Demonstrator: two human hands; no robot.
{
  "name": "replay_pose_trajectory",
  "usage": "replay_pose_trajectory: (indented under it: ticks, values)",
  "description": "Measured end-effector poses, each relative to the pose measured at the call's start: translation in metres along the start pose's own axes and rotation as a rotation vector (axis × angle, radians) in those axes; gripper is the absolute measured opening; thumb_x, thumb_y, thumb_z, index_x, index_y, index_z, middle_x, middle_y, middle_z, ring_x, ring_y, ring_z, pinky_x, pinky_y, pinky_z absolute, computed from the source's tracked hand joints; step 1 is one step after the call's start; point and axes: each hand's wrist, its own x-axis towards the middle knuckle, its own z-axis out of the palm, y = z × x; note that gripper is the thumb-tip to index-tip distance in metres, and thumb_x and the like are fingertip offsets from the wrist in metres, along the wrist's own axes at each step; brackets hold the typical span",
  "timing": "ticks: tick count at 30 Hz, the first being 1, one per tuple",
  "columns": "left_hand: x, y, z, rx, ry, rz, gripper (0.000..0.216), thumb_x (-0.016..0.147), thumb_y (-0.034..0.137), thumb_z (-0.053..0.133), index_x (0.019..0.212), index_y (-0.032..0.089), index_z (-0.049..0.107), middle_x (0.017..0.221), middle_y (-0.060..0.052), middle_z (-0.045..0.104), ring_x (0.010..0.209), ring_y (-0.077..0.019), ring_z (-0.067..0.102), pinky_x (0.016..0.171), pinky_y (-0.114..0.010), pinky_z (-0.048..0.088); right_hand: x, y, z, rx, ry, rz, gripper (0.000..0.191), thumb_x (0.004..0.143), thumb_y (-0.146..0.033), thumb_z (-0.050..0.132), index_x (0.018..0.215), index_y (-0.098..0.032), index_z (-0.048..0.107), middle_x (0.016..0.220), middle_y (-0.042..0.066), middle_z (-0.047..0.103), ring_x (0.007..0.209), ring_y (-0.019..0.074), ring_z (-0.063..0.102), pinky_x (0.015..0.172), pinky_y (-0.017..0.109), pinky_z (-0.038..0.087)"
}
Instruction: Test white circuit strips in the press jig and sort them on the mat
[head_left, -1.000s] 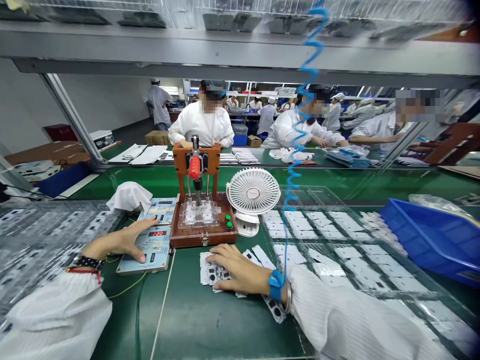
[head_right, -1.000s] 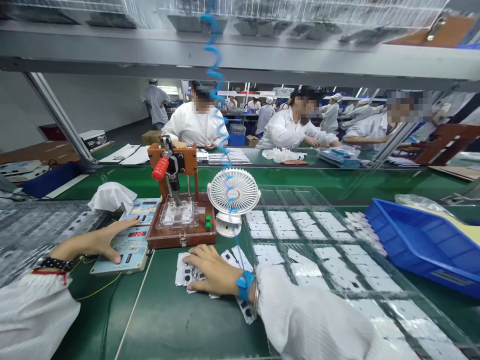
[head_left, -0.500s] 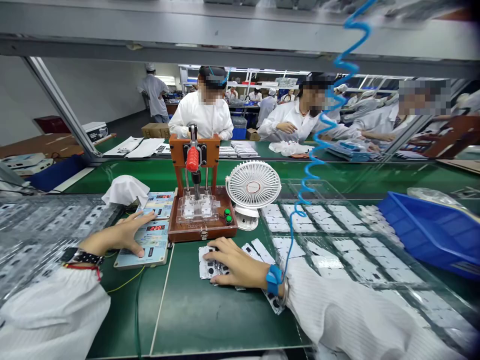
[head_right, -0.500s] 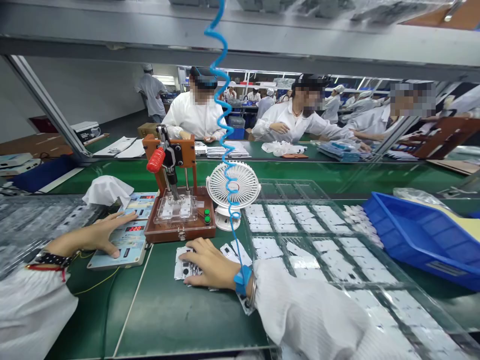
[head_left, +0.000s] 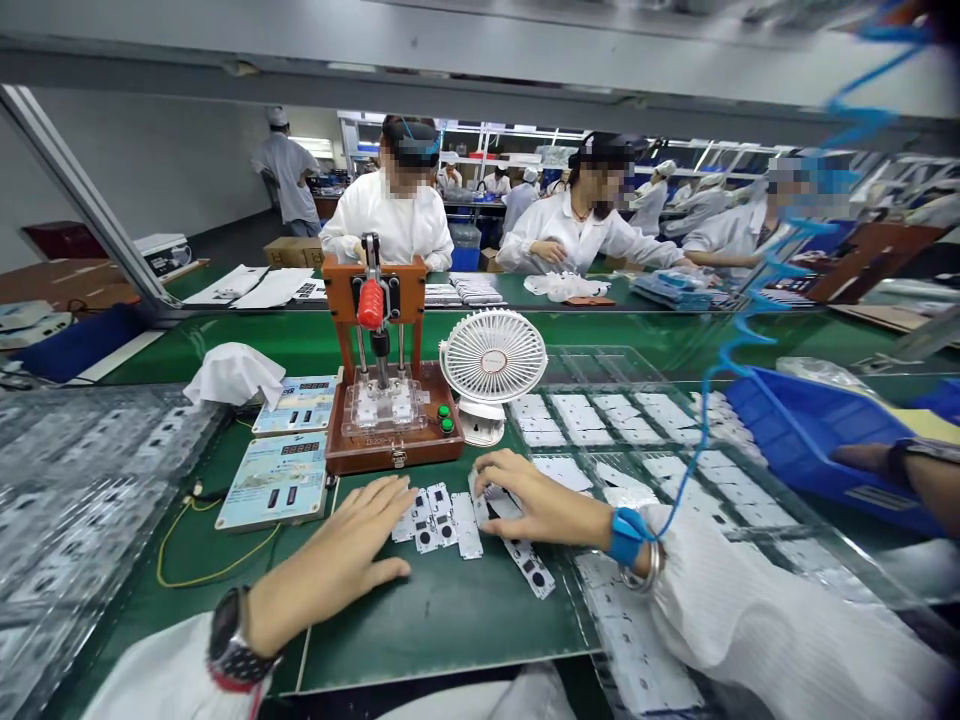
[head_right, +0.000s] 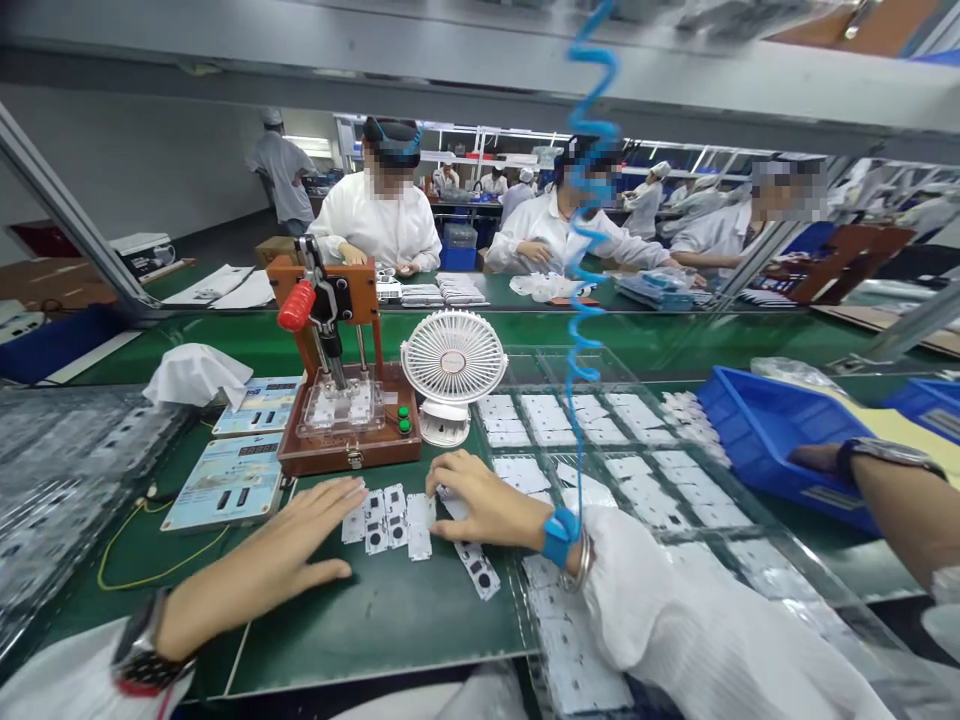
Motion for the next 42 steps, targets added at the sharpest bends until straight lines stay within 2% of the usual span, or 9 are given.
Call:
replay_pose_trajectory:
  ticks: [4, 7, 10, 18, 23, 30, 36, 39, 42]
  values:
    - [0.024, -0.014, 0.032, 0.010, 0.030, -0.066, 0.067, 0.088, 0.036, 0.061, 0.145, 0.021, 0.030, 0.153, -0.013, 0.025, 0.141, -0.0312, 0.020, 0.111, -0.052, 0.027, -0.004, -0.002, 0.009, -0.137, 0.005, 0.013, 0.045, 0.077, -0.044, 0.070, 0.111, -0.019, 0.055, 0.136, 0.014, 0.041, 0.126, 0.0319, 0.035, 0.100, 0.047, 0.036]
    - [0.024, -0.024, 0.037, -0.006, 0.076, -0.065, 0.062, 0.089, 0.030, 0.060, 0.143, 0.022, 0.033, 0.149, -0.012, 0.033, 0.138, -0.0284, 0.027, 0.111, -0.048, 0.028, 0.007, -0.011, 0.019, -0.194, 0.043, -0.074, 0.059, 0.081, -0.047, 0.066, 0.130, -0.019, 0.046, 0.140, 0.014, 0.038, 0.127, 0.0308, 0.034, 0.103, 0.048, 0.034]
    - [0.018, -0.029, 0.034, -0.013, 0.098, -0.052, 0.064, 0.085, 0.027, 0.064, 0.142, 0.025, 0.035, 0.146, -0.011, 0.038, 0.136, -0.0287, 0.032, 0.109, -0.049, 0.032, 0.026, -0.020, 0.031, -0.230, 0.006, -0.141, 0.066, 0.080, -0.045, 0.068, 0.134, -0.018, 0.043, 0.137, 0.014, 0.042, 0.122, 0.0305, 0.039, 0.101, 0.046, 0.036]
    - [0.038, -0.023, 0.046, -0.072, 0.127, 0.089, 0.076, 0.080, 0.030, 0.070, 0.144, 0.023, 0.029, 0.149, -0.012, 0.034, 0.137, -0.0293, 0.027, 0.111, -0.050, 0.026, 0.042, -0.024, 0.041, -0.210, 0.021, -0.186, 0.046, 0.078, -0.029, 0.070, 0.119, -0.013, 0.055, 0.115, 0.014, 0.052, 0.106, 0.0263, 0.047, 0.093, 0.043, 0.042]
    - [0.051, -0.023, 0.048, -0.117, 0.208, 0.135, 0.060, 0.083, 0.027, 0.065, 0.137, 0.026, 0.039, 0.133, -0.010, 0.049, 0.124, -0.0291, 0.042, 0.102, -0.049, 0.035, 0.034, -0.012, 0.036, 0.067, 0.123, -0.213, 0.042, 0.078, -0.028, 0.068, 0.117, -0.018, 0.056, 0.125, 0.013, 0.042, 0.120, 0.0242, 0.042, 0.101, 0.038, 0.039]
    - [0.041, -0.016, 0.040, -0.270, 0.304, 0.089, 0.054, 0.079, 0.026, 0.063, 0.131, 0.021, 0.047, 0.130, -0.011, 0.044, 0.125, -0.0281, 0.043, 0.105, -0.043, 0.036, 0.033, -0.006, 0.040, 0.362, 0.185, -0.162, 0.032, 0.073, -0.028, 0.072, 0.101, -0.018, 0.060, 0.123, 0.009, 0.041, 0.121, 0.0215, 0.046, 0.103, 0.036, 0.039]
    - [0.021, -0.028, 0.043, -0.142, 0.245, 0.031, 0.047, 0.084, 0.033, 0.059, 0.130, 0.025, 0.050, 0.138, -0.010, 0.043, 0.127, -0.0319, 0.041, 0.103, -0.049, 0.039, 0.020, 0.003, 0.046, 0.122, 0.055, -0.145, 0.039, 0.074, -0.035, 0.075, 0.106, -0.019, 0.059, 0.134, 0.011, 0.048, 0.136, 0.0272, 0.029, 0.111, 0.046, 0.027]
    - [0.014, -0.034, 0.043, -0.054, 0.232, 0.047, 0.054, 0.083, 0.033, 0.061, 0.134, 0.026, 0.047, 0.141, -0.011, 0.042, 0.130, -0.0341, 0.037, 0.104, -0.052, 0.037, 0.013, 0.003, 0.034, 0.019, 0.043, -0.126, 0.049, 0.074, -0.041, 0.074, 0.114, -0.019, 0.058, 0.138, 0.012, 0.046, 0.140, 0.0285, 0.022, 0.112, 0.047, 0.025]
    - [0.015, -0.034, 0.045, -0.018, 0.205, 0.077, 0.067, 0.084, 0.045, 0.062, 0.142, 0.027, 0.036, 0.149, -0.011, 0.032, 0.135, -0.0354, 0.029, 0.106, -0.054, 0.033, 0.007, 0.006, 0.017, -0.034, -0.009, -0.081, 0.064, 0.071, -0.042, 0.077, 0.126, -0.019, 0.053, 0.142, 0.014, 0.040, 0.138, 0.0294, 0.026, 0.111, 0.047, 0.027]
